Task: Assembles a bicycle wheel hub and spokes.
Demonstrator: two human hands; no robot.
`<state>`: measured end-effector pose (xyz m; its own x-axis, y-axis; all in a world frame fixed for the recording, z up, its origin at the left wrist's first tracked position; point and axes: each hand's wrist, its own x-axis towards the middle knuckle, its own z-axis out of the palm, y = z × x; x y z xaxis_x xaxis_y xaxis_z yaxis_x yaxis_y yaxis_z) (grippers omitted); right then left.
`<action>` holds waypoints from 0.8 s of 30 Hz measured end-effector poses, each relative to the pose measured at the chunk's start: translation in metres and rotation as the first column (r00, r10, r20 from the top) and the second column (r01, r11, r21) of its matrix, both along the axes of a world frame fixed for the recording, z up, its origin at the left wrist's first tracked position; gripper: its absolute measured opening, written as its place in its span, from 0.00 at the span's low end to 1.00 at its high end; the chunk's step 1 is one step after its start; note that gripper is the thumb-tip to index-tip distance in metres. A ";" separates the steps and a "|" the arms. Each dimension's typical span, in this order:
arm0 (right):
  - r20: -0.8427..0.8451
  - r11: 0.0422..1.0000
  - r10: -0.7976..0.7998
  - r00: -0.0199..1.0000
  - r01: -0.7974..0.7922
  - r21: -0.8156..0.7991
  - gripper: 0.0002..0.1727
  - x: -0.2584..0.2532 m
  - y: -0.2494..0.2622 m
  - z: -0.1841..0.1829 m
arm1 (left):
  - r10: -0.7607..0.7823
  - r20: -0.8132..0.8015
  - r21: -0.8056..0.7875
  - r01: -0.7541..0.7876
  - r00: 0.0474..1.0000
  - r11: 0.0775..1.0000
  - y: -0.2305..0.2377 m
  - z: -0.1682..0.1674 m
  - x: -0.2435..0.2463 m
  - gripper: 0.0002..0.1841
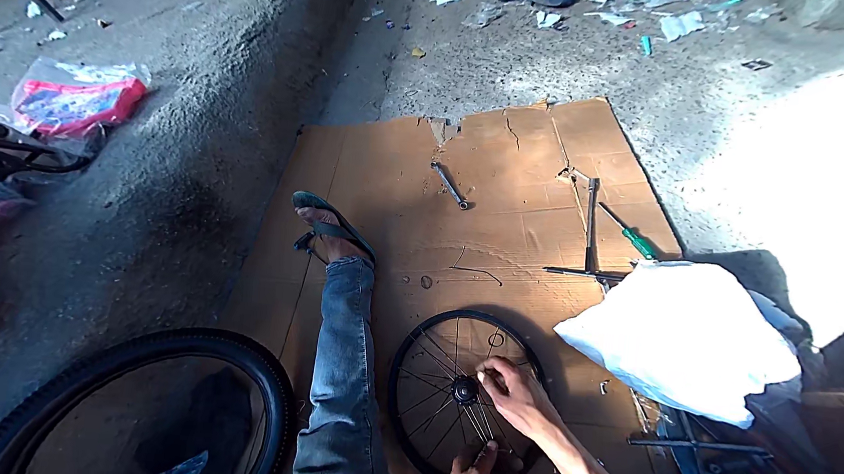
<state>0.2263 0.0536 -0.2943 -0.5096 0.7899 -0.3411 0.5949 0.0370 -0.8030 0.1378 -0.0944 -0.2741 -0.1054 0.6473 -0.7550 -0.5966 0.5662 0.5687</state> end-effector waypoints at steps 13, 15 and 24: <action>0.076 0.996 0.060 0.995 -0.055 -0.071 0.19 0.024 -0.048 0.000 | 0.145 -0.086 -0.058 -0.150 0.986 0.987 0.005 -0.012 -0.005 0.16; 0.089 0.997 0.052 0.995 -0.047 -0.059 0.17 0.021 -0.047 -0.001 | 0.147 -0.077 -0.065 -0.152 0.986 0.986 0.005 -0.015 -0.006 0.15; 0.140 0.997 0.035 0.990 -0.025 -0.079 0.17 0.020 -0.042 -0.006 | 0.112 -0.153 -0.022 -0.116 0.982 0.993 -0.003 -0.023 -0.011 0.12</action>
